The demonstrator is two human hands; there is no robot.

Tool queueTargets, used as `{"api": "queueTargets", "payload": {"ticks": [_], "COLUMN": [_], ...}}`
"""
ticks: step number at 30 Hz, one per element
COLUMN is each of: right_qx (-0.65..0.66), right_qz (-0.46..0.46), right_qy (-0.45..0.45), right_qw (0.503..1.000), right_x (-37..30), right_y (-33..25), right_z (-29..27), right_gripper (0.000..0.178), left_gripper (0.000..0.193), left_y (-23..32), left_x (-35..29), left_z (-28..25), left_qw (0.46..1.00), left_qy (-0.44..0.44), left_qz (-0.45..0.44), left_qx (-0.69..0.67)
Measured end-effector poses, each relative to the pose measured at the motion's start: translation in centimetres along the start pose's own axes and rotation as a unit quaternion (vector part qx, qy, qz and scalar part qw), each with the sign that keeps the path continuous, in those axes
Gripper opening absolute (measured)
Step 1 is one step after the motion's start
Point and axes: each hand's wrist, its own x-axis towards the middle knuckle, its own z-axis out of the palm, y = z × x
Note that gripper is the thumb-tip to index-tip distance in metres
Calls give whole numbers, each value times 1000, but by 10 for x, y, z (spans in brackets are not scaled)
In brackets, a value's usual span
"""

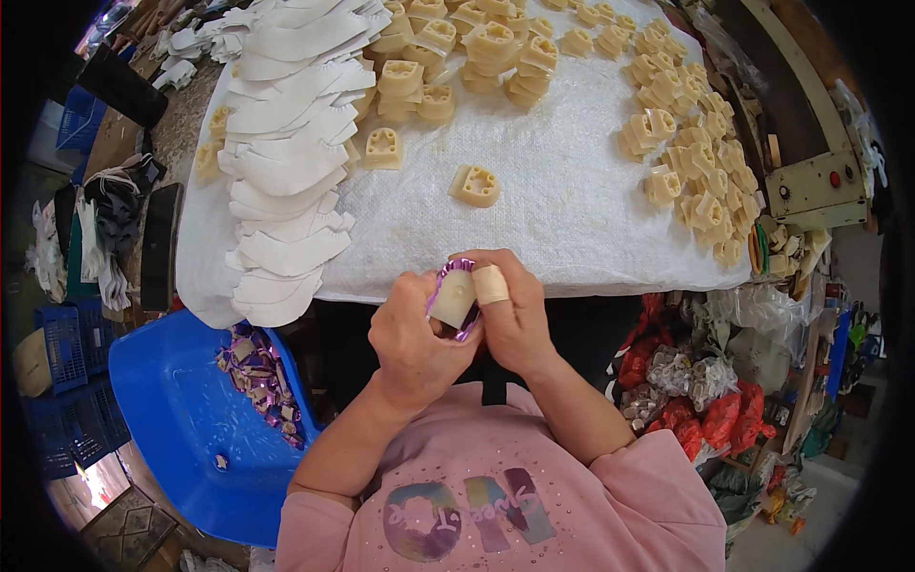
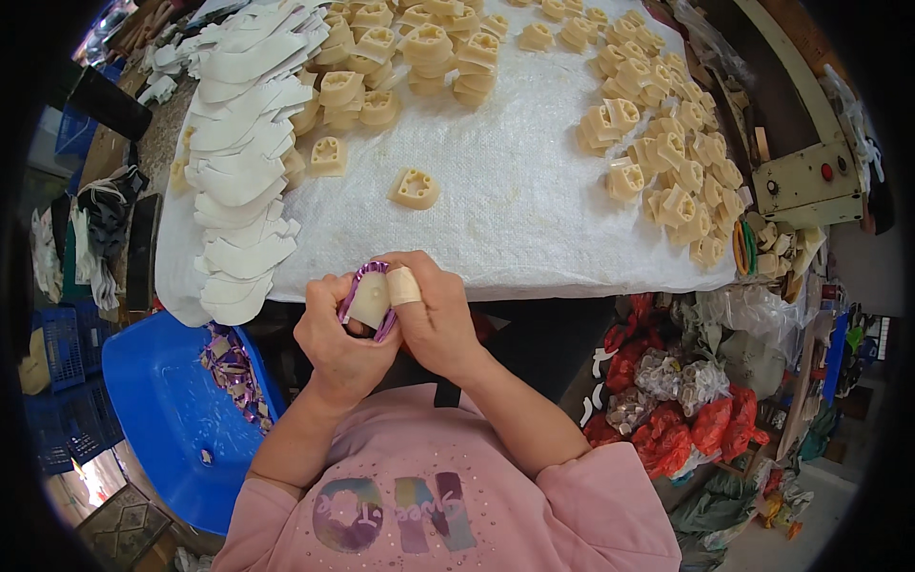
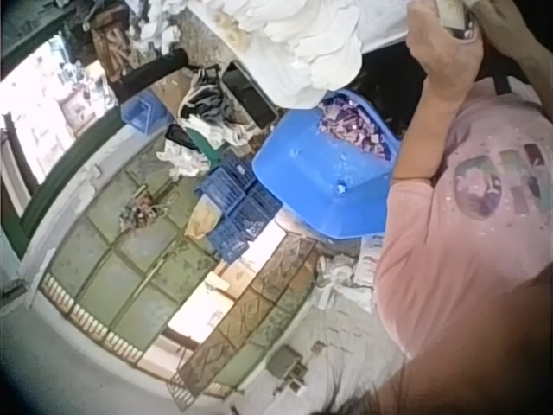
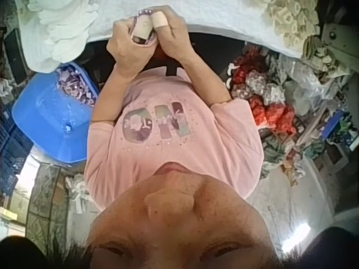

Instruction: Assembling foam and leather components for shoes by folding and pressing parts together.

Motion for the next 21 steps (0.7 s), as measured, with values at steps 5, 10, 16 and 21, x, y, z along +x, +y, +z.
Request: {"api": "queueTargets", "payload": {"ticks": [5,10,16,21], "right_qx": [-118,281,-38,-91], "right_qz": [-3,47,-59,-91], "right_qy": [46,1,44,79], "right_qw": [992,959,997,989], "right_x": [3,3,2,3], "right_y": [5,9,3,7], "right_z": [0,2,11,18], "right_gripper": [24,26,26,24], "left_gripper": [50,59,58,59], "left_y": [-6,-13,-19,-23], "left_x": [2,13,8,9], "left_z": [0,-8,-12,-14], "left_qw": [1000,997,993,993], "left_qy": [-9,-23,-44,-40], "left_qz": [24,71,91,100], "left_qx": [11,32,60,58]}}
